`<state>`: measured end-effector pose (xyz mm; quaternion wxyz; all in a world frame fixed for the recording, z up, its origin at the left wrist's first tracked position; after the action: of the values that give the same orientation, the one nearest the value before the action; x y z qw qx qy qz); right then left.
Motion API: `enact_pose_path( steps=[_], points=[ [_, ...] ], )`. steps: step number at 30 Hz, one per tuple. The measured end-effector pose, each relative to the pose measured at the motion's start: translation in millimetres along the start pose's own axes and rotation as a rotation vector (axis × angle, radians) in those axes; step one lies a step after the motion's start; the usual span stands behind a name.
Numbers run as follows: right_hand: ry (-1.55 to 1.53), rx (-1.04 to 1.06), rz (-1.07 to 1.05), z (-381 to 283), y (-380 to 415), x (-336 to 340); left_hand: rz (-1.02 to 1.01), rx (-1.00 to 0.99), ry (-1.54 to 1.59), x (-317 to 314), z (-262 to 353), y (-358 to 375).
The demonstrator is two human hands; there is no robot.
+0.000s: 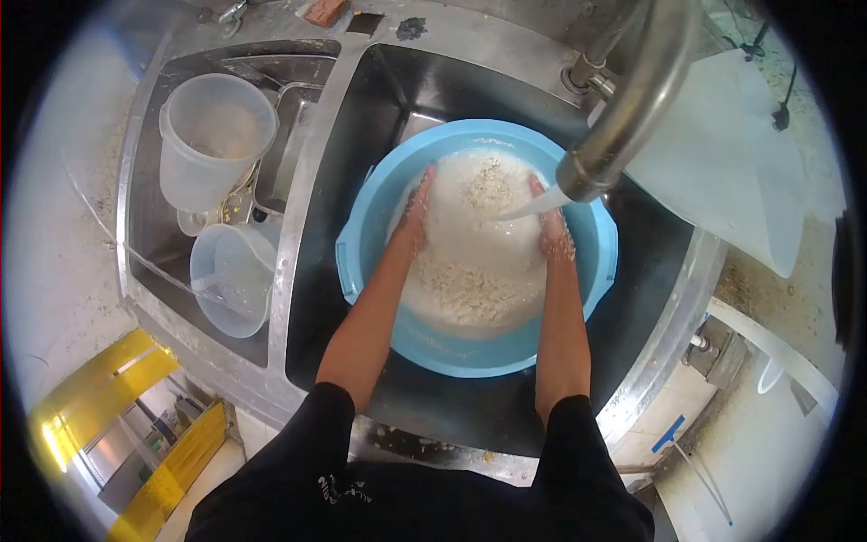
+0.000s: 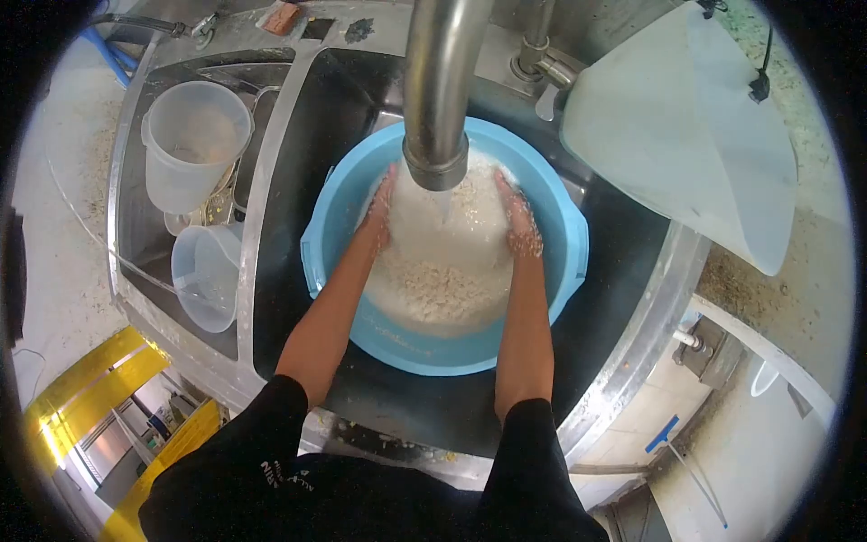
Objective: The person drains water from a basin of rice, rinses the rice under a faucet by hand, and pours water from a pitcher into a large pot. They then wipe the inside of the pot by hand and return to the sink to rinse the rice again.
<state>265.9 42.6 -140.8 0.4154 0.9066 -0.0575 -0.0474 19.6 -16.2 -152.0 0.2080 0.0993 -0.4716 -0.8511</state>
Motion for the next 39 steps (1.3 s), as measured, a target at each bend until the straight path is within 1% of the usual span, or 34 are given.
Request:
enact_pose_path(
  steps=[1,2,3,5,6,7,9,10,12,13,14,15,16,17,18,20,21,22,23,24,25,26,27,29,30,31,32,33,34,35,36,37,38,39],
  points=[
    [0.046,0.095,-0.183,1,-22,-5,-0.109,0.033,-0.075,-11,25,16],
    [0.095,0.181,-0.365,5,-37,-10,-0.163,0.051,-0.108,-18,33,17],
    [0.103,0.188,-0.367,9,-55,-14,-0.218,0.067,-0.141,-25,41,19],
    [0.35,0.356,-0.519,11,-67,-30,-0.261,-0.035,-0.247,-33,47,6],
    [0.35,0.34,-0.522,16,-59,-25,-0.272,-0.06,-0.282,-32,47,-1],
    [0.523,0.233,-0.507,15,-37,-22,-0.504,-0.101,-0.374,-34,35,-14],
    [0.693,0.14,-0.489,13,0,-18,-0.74,-0.157,-0.466,-35,21,-16],
    [0.755,0.157,-0.434,14,19,-14,-0.711,-0.275,-0.669,-33,11,-7],
    [0.989,0.341,-0.461,1,64,-13,-0.621,-0.514,-1.073,-28,-7,19],
    [1.156,0.501,-0.541,-5,92,-13,-0.581,-0.706,-1.274,-22,-17,38],
    [1.153,0.501,-0.54,14,97,-4,-0.529,-0.903,-1.472,-15,-24,56],
    [1.35,0.634,-0.353,45,85,9,-0.525,-0.908,-1.477,-3,-32,64],
    [1.54,0.75,-0.159,73,81,21,-0.462,-1.117,-1.65,7,-44,77],
    [1.606,0.761,-0.158,72,86,13,-0.383,-1.337,-1.817,9,-44,86],
    [1.671,0.773,-0.156,73,90,6,-0.385,-1.338,-1.815,6,-41,83],
    [1.94,0.423,-0.428,35,112,-26,-0.482,-1.005,-1.999,-5,-40,69],
    [1.94,0.415,-0.436,38,91,-27,-0.49,-0.997,-1.997,-14,-40,48],
    [1.942,0.405,-0.459,59,59,-22,-0.642,-0.638,-1.832,-18,-49,14],
    [1.953,0.433,-0.462,88,29,-12,-0.713,-0.462,-1.738,-16,-71,-3],
    [1.982,0.495,-0.379,115,6,-3,-0.76,-0.285,-1.643,-14,-91,-19],
    [1.998,0.55,-0.286,140,-16,2,-0.453,-0.636,-1.581,-14,-102,-29],
    [1.987,0.563,-0.168,157,-32,3,-0.302,-0.801,-1.527,-23,-101,-26],
    [1.944,0.523,-0.074,169,-46,0,-0.146,-0.958,-1.464,-31,-99,-22],
    [1.835,0.417,0.042,172,-69,-11,-0.075,-0.25,-1.175,-50,-60,-30],
    [1.794,0.381,0.053,167,-71,-14,-0.068,-0.266,-1.179,-48,-44,-27],
    [1.797,0.422,0.051,165,-60,-12,-0.093,-0.213,-0.936,-41,-44,-19],
    [1.829,0.669,0.099,168,-43,-7,-0.12,-0.147,-0.69,-34,-57,-15],
    [1.847,1.1,0.249,169,-16,-3,-0.128,-0.42,-0.93,-26,-65,-7],
    [1.694,1.478,0.407,167,21,3,-0.126,-0.705,-1.161,-14,-81,1],
    [1.368,1.223,0.1,132,59,-6,-0.249,-0.807,-1.208,-3,-85,17],
    [1.362,1.226,0.102,100,94,-10,-0.309,-0.854,-1.234,0,-78,35],
    [1.573,1.049,0.046,75,117,-14,-0.37,-0.901,-1.257,3,-72,53],
    [1.671,0.948,0.017,70,113,-16,-0.411,-0.815,-1.537,-3,-52,79],
    [1.77,0.846,-0.017,66,109,-17,-0.43,-0.757,-1.674,-8,-50,77]
  ],
)
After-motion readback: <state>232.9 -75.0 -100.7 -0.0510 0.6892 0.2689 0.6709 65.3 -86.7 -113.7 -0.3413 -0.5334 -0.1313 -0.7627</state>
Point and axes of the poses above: each hand's wrist, its own y-axis away from the middle knuckle, its own x-axis out of the back of the hand, z = x × y, the point moved 4 cm from there along -y, towards the middle knuckle, and after that the axes turned 3 degrees about -x, right-handed, at the moved point
